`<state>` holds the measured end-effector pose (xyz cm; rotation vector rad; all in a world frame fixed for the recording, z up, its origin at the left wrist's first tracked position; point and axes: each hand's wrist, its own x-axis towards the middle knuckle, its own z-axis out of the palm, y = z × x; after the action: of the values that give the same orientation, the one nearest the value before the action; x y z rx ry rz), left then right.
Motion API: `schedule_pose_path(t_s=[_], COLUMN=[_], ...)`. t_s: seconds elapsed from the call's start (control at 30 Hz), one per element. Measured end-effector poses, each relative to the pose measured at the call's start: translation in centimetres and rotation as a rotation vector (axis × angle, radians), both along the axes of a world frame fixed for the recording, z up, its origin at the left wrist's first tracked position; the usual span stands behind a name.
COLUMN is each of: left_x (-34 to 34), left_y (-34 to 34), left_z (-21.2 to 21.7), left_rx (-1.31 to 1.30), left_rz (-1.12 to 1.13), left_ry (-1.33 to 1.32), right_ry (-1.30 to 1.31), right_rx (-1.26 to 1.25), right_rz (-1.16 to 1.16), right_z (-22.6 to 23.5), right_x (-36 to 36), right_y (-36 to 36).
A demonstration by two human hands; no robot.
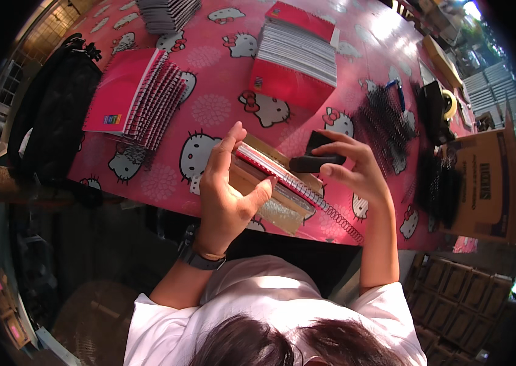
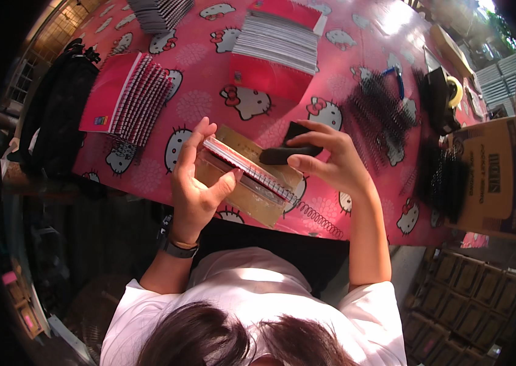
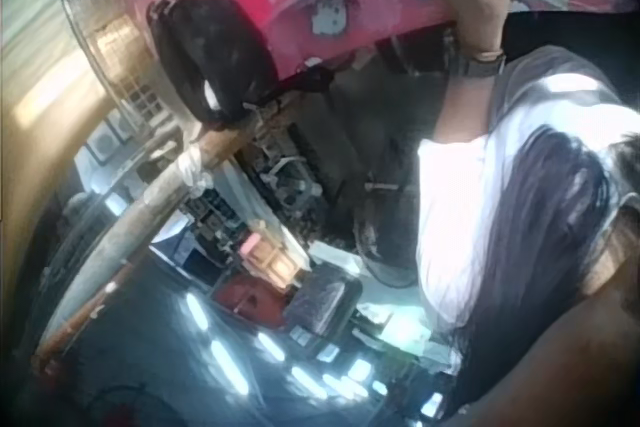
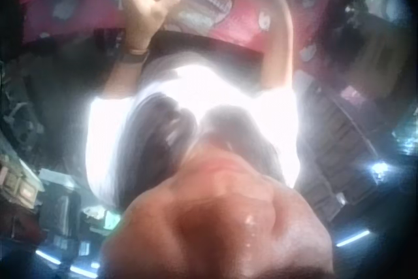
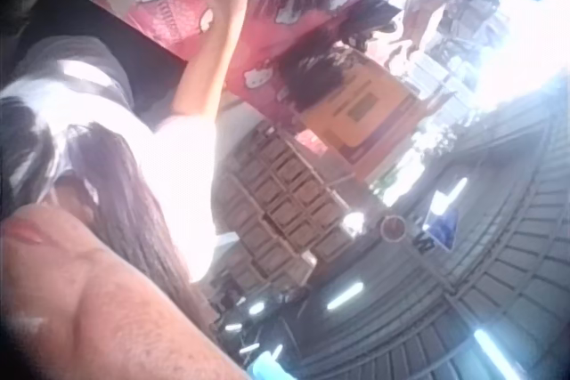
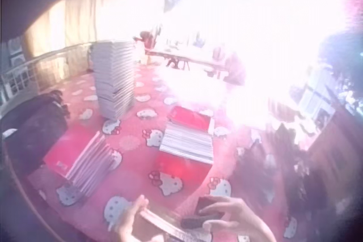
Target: The person binds notebooks by hand, threading a plastic spiral spine through the punched holes using a rubber friction pad, moving them between stacks, and organizing the finished items on a table.
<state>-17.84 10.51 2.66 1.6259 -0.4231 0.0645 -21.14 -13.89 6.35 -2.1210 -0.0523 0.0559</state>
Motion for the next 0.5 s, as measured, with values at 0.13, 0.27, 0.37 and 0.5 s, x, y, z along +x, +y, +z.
schedule_pose_path(t_s=[0.13,0.27,0.37,0.5], left_x=[0.5,0.6,0.5,0.6], left_y=[0.7,0.8,0.5,0.9], left_z=[-0.7,-0.8,-0.4,-0.6], left_rx=[-0.020,-0.044,0.000,-0.001], left_rz=[-0.090,-0.096,-0.069,-0.066], left_ry=[0.080,0.076,0.001,0.017], right_ry=[-0.181,-0.043,-0.209,0.026], right_rx=[0.581,0.250,0.639,0.232], right_rz=[0.286,-0.056,0.224,-0.103], right_z=[0.5,-0.9,0.0,-0.4], right_x=[-2.0,-0.9,-1.3,0.3], right_y=[2.2,1.8,2.5,2.6])
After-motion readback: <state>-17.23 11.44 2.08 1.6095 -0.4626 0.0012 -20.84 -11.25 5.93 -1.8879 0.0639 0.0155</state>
